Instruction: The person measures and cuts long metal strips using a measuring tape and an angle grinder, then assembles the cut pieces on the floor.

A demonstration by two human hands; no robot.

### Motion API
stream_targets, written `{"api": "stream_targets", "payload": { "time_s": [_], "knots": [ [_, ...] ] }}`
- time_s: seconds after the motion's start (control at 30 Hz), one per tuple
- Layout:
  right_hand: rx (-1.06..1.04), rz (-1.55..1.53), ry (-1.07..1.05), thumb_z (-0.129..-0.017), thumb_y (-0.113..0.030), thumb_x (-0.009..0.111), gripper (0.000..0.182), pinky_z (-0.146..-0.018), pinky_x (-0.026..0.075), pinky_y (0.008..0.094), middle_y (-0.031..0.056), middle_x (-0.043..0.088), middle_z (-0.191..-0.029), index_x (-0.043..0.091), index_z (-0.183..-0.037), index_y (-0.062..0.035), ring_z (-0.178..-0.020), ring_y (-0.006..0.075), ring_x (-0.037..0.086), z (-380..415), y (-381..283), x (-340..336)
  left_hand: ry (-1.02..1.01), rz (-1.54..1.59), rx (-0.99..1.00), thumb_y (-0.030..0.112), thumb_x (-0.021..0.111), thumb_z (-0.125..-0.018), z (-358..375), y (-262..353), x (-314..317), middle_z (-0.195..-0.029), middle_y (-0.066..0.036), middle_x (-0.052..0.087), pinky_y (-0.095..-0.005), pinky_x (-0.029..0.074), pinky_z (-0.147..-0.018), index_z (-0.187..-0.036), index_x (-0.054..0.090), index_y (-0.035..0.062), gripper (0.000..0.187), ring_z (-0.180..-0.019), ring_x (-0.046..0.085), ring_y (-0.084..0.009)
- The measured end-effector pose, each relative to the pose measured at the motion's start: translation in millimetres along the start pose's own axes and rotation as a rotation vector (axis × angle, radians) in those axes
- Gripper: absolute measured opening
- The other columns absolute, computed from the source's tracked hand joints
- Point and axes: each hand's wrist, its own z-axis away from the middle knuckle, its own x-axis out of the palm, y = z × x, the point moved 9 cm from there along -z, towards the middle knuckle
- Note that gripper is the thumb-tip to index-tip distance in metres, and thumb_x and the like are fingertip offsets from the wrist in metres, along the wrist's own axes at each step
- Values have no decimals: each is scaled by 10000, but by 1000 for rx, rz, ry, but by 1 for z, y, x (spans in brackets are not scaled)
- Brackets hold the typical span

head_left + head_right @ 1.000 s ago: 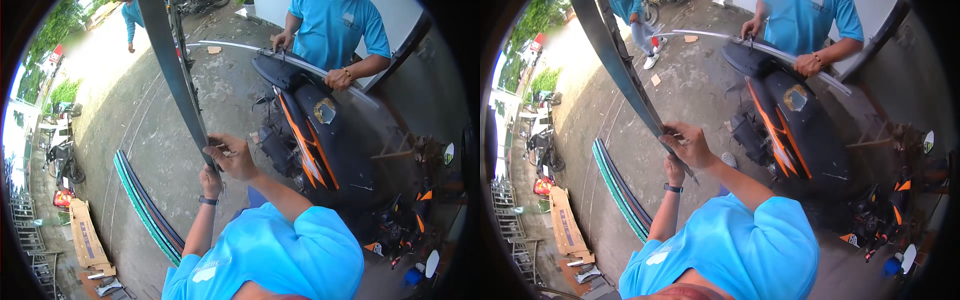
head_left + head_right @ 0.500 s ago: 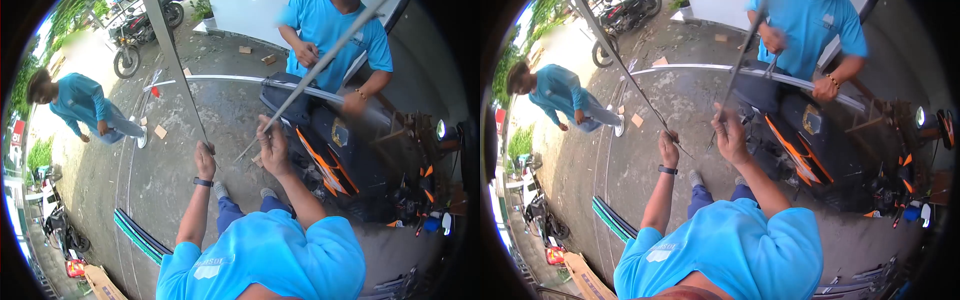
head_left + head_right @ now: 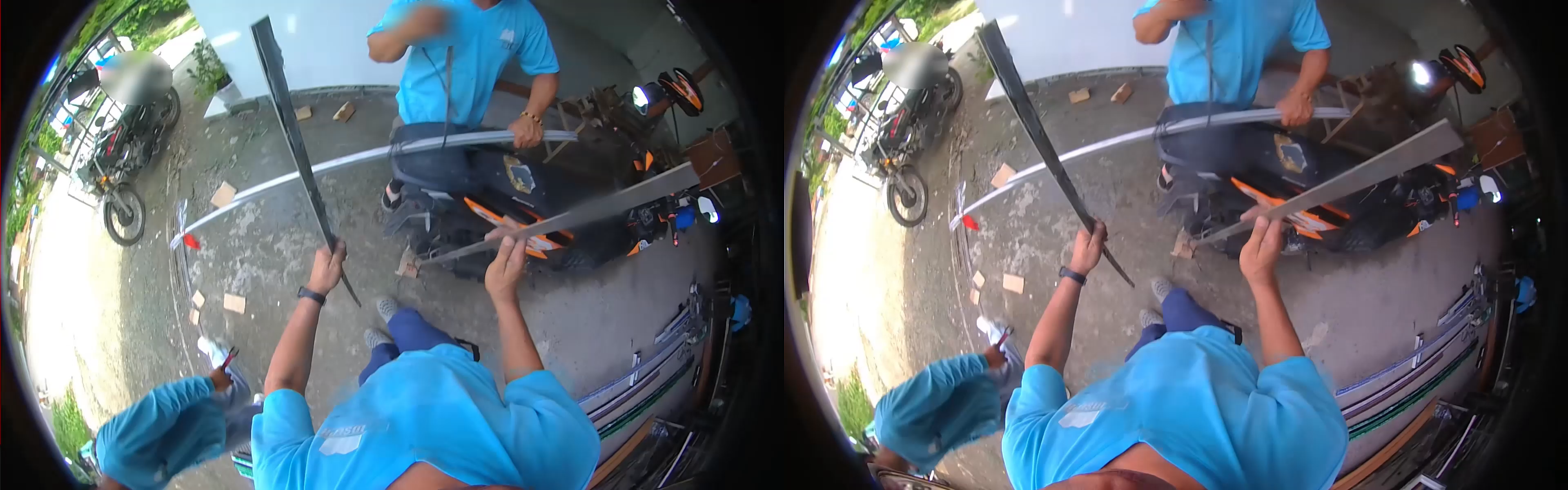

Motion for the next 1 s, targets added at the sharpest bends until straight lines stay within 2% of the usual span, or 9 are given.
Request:
{"api": "stream_targets", "payload": {
  "time_s": [0.03, 0.13, 0.23, 0.37, 0.5, 0.6, 0.7, 0.87, 1.0],
  "knots": [
    [-5, -41, 77, -1124, -252, 329, 318, -934, 457, 385, 113, 582, -981, 504, -1058, 5, -967, 237, 576, 5, -4, 2, -40, 17, 3, 427, 470, -1084, -12, -4, 2, -694, -61, 501, -359, 436, -639, -820, 522, 4, 502, -692, 501, -172],
    [79, -30, 135, -1127, -266, 327, 302, -877, 453, 369, 93, 526, -941, 485, -1070, -15, -892, 211, 538, 20, 5, 8, -131, 14, -49, 452, 497, -1077, -39, -15, 9, -697, -33, 523, -348, 445, -631, -819, 541, 2, 520, -680, 508, -146],
    [119, -107, 152, -1130, -281, 329, 308, -863, 449, 360, 85, 519, -934, 477, -1063, -20, -882, 202, 530, 27, 31, 19, -227, 16, -94, 546, 483, -1063, -64, -47, 21, -693, 0, 537, -325, 443, -622, -795, 552, 60, 560, -678, 527, -118],
    [253, -83, 226, -1133, -289, 340, 311, -787, 430, 332, 71, 514, -898, 474, -1012, -35, -829, 186, 514, 33, 47, 31, -273, -34, -276, 647, 613, -955, -84, -79, 25, -636, -20, 576, -337, 469, -594, -742, 613, 16, 666, -614, 561, -136],
    [345, -92, 206, -1121, -324, 376, 344, -719, 429, 339, 61, 524, -814, 485, -985, -27, -744, 179, 512, 54, 81, 60, -386, -31, -381, 625, 685, -912, -94, -126, 35, -629, -35, 604, -335, 484, -584, -724, 637, 27, 629, -606, 592, -141],
    [455, -22, 182, -1116, -365, 380, 383, -685, 423, 351, 72, 546, -787, 490, -978, -25, -713, 188, 515, 82, 94, 77, -508, -144, -442, 625, 727, -876, -90, -131, 36, -614, -45, 607, -340, 491, -587, -710, 641, 27, 627, -586, 601, -154],
    [503, 7, 204, -1112, -385, 376, 395, -684, 427, 358, 78, 551, -784, 492, -983, -31, -719, 197, 526, 106, 93, 90, -645, -222, -447, 664, 729, -846, -84, -168, 43, -631, -77, 651, -358, 518, -633, -741, 687, 7, 667, -627, 650, -186],
    [625, 136, 212, -1101, -397, 361, 399, -767, 442, 356, 85, 571, -831, 511, -1050, -31, -782, 211, 545, 157, 102, 112, -875, -377, -393, 718, 703, -823, -73, -180, 49, -686, -121, 706, -380, 546, -695, -779, 728, -3, 723, -709, 713, -221],
    [711, 174, 230, -1097, -398, 359, 405, -788, 447, 359, 86, 580, -844, 521, -1061, -28, -803, 216, 557, 192, 107, 128, -928, -397, -439, 705, 706, -826, -58, -233, 59, -714, -117, 713, -381, 546, -718, -832, 744, 5, 701, -729, 718, -230]
  ]
}}
